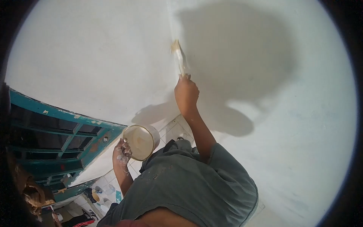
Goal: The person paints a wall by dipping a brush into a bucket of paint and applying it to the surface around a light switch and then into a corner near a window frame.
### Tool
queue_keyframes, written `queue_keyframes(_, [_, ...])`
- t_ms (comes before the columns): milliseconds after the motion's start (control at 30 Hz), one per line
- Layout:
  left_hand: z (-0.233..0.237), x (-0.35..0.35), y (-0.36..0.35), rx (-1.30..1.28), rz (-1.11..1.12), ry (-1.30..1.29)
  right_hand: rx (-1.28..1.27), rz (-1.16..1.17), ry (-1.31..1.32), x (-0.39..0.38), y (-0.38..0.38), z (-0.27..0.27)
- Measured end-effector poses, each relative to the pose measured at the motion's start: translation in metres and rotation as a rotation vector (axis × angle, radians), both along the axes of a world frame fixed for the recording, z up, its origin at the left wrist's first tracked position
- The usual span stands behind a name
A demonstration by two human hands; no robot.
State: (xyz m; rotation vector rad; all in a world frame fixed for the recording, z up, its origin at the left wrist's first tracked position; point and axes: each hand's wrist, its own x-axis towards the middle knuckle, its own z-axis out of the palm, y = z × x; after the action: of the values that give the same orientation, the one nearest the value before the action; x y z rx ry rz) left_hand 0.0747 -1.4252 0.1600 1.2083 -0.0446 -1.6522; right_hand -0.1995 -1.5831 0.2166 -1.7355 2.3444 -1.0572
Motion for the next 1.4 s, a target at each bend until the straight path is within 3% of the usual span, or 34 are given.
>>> queue_keyframes(233, [-0.003,0.018,0.006,-0.074,-0.055,0.040,0.309,-0.027,0.047,0.008,0.006,-0.129])
queue_keyframes(333, [-0.002,0.021,0.010,-0.059,-0.082,0.031,0.524,0.057,0.028,-0.003,0.014,-0.139])
queue_keyframes(433, [-0.002,0.030,0.008,-0.075,-0.121,0.045,0.481,0.037,0.091,-0.011,-0.001,-0.078])
queue_keyframes(567, [-0.012,0.037,0.009,-0.106,-0.206,0.063,0.283,0.015,0.182,0.000,0.002,0.055])
queue_keyframes(667, [-0.022,0.043,0.010,-0.095,-0.228,0.088,0.122,-0.066,0.213,0.002,0.015,0.124])
queue_keyframes(767, [-0.028,0.049,0.011,-0.051,-0.206,0.111,-0.058,-0.145,0.233,0.009,0.023,0.185])
queue_keyframes(900, [-0.018,0.053,0.015,-0.116,-0.263,0.119,-0.291,-0.255,0.388,0.019,0.027,0.213])
queue_keyframes(1133, [-0.023,0.054,0.007,-0.098,-0.335,0.117,0.017,-0.262,0.312,0.030,0.017,0.098])
queue_keyframes(1267, [-0.022,0.065,0.009,-0.148,-0.383,0.128,0.026,-0.231,0.290,0.031,0.018,0.038])
queue_keyframes(1333, [-0.023,0.070,0.010,-0.183,-0.399,0.147,0.017,-0.248,0.259,0.027,0.028,0.031])
queue_keyframes(1400, [-0.023,0.071,0.014,-0.211,-0.388,0.125,0.082,-0.113,0.180,0.024,0.038,0.041])
